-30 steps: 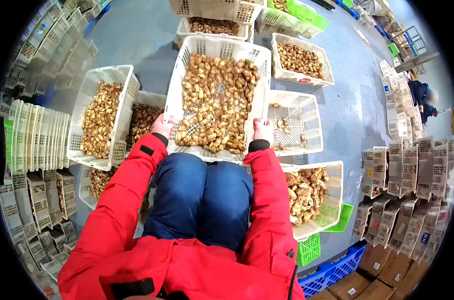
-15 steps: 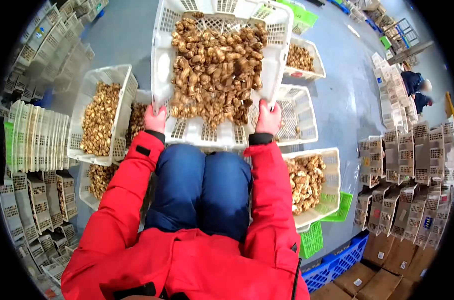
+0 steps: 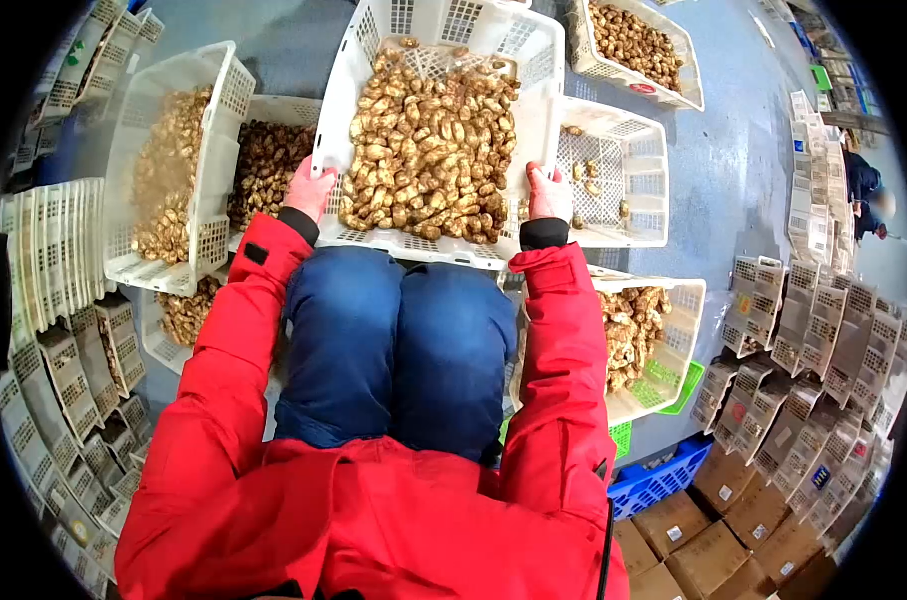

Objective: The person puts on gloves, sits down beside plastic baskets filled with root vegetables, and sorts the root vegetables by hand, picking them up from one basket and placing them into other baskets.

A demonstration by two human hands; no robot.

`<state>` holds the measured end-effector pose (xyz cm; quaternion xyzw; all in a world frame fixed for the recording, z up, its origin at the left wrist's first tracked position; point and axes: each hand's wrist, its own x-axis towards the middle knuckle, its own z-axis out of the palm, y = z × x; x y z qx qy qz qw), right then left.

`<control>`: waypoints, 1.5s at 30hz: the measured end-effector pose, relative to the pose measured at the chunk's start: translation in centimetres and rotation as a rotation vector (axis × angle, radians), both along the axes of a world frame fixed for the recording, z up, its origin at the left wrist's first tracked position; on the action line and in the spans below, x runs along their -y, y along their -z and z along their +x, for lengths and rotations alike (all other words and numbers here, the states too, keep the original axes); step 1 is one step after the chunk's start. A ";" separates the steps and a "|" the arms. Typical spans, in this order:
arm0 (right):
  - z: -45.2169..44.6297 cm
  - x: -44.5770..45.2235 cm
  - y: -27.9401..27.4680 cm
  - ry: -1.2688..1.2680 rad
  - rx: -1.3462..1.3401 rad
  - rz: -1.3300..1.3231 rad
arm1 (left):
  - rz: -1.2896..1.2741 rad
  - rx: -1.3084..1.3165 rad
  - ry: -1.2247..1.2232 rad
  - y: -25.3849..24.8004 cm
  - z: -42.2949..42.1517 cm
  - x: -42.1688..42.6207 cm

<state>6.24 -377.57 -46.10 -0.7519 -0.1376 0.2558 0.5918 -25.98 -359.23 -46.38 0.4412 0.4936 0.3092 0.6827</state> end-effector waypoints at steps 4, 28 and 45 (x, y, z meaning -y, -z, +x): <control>-1.0 -1.4 -3.8 0.029 0.607 -0.250 | -0.032 0.118 0.035 1.4 -0.5 0.2; -23.9 -6.7 -24.5 -0.427 -0.979 0.978 | 0.211 0.495 0.086 -22.1 -1.5 10.1; -22.2 -7.4 -25.1 -1.100 -0.671 0.265 | 0.353 0.800 -0.242 -27.3 -2.2 2.8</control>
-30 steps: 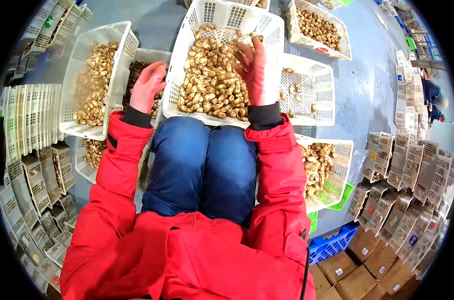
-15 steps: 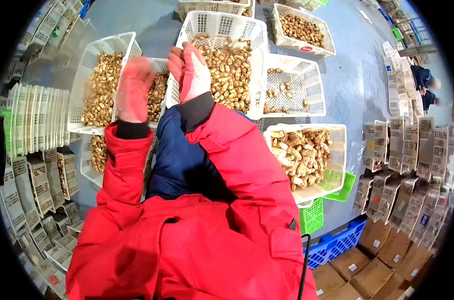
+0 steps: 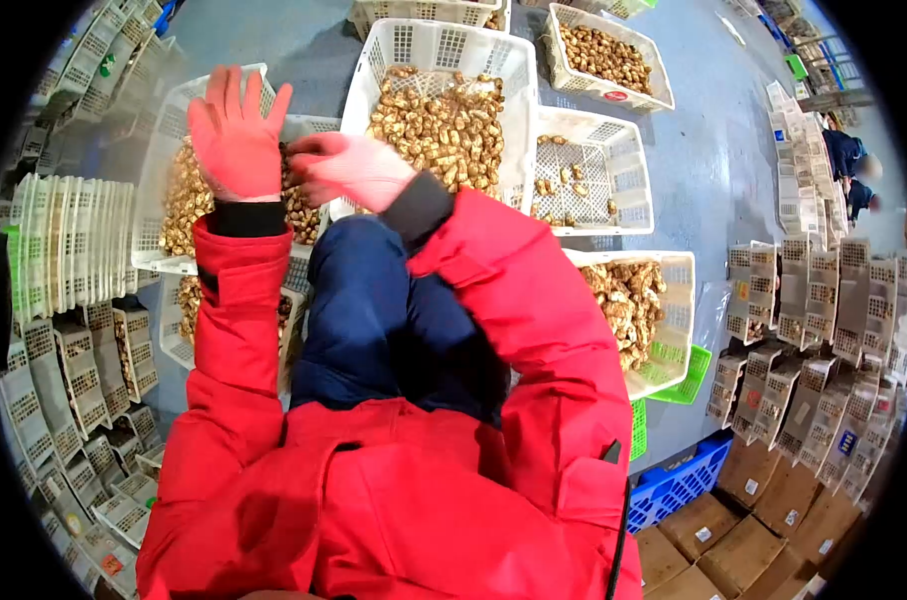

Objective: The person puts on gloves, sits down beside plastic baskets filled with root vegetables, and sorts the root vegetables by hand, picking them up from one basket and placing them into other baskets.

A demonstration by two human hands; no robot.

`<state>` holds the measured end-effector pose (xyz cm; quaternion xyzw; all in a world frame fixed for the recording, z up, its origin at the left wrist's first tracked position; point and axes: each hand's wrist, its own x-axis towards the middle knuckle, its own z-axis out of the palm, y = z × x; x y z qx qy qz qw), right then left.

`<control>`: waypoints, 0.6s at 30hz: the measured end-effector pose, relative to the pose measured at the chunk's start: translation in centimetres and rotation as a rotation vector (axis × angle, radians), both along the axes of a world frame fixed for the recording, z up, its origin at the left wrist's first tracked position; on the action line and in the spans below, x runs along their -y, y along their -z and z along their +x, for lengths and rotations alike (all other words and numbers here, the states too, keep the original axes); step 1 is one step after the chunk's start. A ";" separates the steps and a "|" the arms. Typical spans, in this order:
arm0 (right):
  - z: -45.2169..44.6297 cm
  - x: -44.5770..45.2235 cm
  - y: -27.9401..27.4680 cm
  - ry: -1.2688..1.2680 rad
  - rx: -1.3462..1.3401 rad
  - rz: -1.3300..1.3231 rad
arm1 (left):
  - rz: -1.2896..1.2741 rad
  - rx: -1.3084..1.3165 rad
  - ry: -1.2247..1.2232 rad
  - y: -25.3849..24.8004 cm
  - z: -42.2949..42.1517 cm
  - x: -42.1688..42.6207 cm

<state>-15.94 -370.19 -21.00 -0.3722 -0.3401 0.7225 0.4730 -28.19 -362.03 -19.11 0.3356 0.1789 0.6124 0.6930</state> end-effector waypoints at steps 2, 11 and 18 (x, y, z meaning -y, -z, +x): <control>6.6 -0.9 4.6 0.293 0.863 0.255 | -0.088 -0.086 0.127 2.8 -0.7 -2.5; 13.8 -4.5 23.8 -0.121 1.868 0.124 | -0.836 -0.078 0.726 18.1 2.2 -0.5; 16.8 -3.6 25.9 0.658 0.205 -0.220 | -0.906 -0.080 0.690 20.2 1.7 -0.8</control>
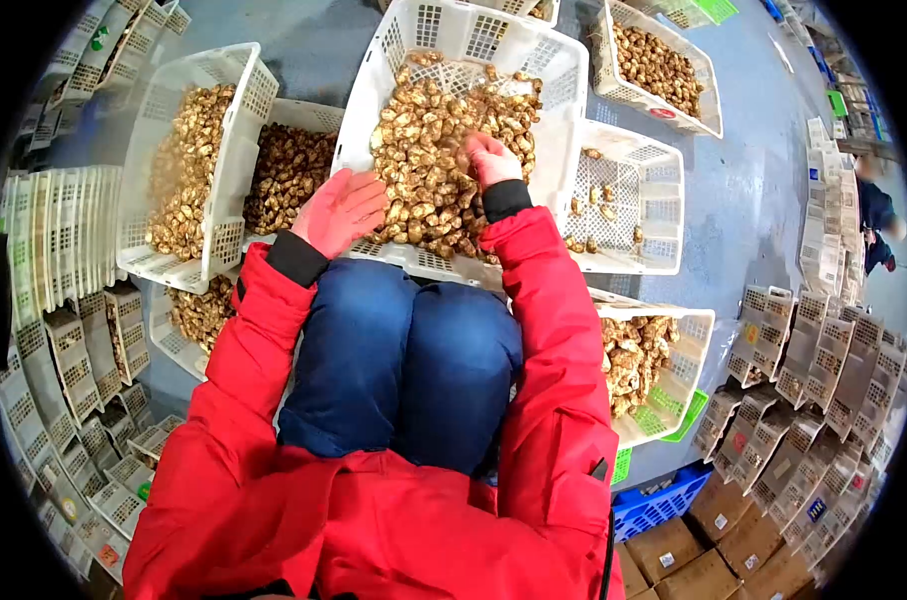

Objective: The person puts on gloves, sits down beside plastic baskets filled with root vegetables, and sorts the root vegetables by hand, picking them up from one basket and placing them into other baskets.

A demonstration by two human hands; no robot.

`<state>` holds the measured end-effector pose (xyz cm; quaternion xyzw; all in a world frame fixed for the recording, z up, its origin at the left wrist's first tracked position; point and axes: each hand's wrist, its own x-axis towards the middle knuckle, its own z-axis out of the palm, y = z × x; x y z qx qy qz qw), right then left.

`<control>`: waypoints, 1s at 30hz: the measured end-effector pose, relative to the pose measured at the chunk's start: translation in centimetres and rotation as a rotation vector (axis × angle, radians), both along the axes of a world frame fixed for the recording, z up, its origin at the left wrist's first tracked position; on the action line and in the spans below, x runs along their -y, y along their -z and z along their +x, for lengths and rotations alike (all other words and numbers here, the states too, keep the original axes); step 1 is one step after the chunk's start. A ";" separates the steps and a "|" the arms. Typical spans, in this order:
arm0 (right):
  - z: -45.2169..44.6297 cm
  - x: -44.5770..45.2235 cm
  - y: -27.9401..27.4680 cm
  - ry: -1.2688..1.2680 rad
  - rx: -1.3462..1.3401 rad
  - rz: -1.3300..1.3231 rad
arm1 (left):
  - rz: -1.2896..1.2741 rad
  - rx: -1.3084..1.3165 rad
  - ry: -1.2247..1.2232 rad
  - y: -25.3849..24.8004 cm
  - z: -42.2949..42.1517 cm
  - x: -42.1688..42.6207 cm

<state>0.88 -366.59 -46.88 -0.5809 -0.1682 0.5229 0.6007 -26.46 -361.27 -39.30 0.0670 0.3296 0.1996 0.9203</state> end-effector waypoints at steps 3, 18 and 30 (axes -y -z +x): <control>-0.2 2.5 -5.8 0.015 -0.586 0.290 | 0.058 0.123 0.080 1.7 -0.2 -0.2; 2.9 -2.1 -2.5 -0.064 0.632 -0.152 | 0.189 0.043 0.171 -0.1 1.0 0.2; 2.6 -2.3 2.9 -0.537 1.468 -0.809 | 0.206 -0.048 0.095 -0.8 1.2 0.6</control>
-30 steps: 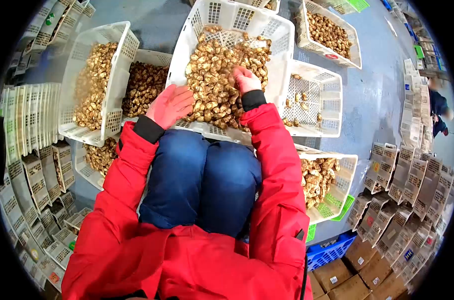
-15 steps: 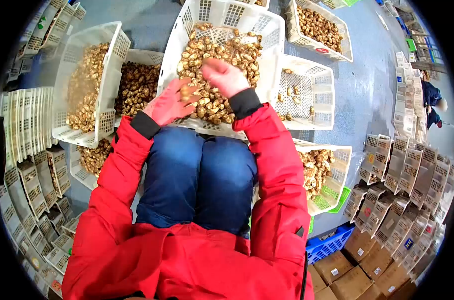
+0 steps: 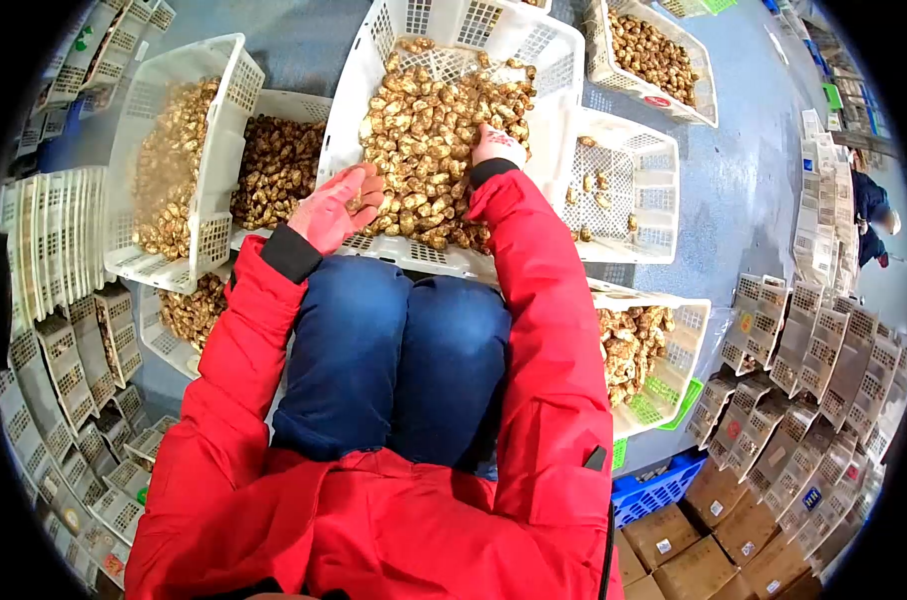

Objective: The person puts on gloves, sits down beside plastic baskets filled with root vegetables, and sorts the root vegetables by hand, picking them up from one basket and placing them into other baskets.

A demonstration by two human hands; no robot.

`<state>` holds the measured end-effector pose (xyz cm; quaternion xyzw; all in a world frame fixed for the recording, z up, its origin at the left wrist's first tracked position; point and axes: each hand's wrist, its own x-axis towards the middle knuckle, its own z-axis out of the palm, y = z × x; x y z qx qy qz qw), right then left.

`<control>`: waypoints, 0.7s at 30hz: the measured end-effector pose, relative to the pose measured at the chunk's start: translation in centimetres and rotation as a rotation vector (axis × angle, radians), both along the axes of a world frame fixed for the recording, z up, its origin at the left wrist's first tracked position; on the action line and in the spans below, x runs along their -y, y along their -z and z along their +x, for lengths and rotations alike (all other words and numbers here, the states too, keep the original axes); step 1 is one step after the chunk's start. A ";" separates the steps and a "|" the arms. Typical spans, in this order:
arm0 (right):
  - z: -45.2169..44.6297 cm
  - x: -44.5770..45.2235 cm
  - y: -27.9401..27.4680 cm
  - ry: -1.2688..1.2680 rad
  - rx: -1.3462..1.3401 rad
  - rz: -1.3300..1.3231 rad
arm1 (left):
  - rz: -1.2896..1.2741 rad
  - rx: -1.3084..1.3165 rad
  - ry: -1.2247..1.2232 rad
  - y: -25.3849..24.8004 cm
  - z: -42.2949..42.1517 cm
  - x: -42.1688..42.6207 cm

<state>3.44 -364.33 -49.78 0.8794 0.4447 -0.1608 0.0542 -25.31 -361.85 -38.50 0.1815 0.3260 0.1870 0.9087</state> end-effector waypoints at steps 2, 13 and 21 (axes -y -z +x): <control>0.8 0.6 -0.7 0.148 -0.090 0.216 | -0.053 0.098 -0.064 0.0 -0.1 0.0; -2.9 0.5 -4.9 0.060 -0.643 0.390 | -0.103 0.151 -0.036 0.4 0.1 0.0; -3.8 -2.4 -7.2 -0.163 -0.279 0.321 | -0.160 0.228 -0.285 1.6 -0.8 0.1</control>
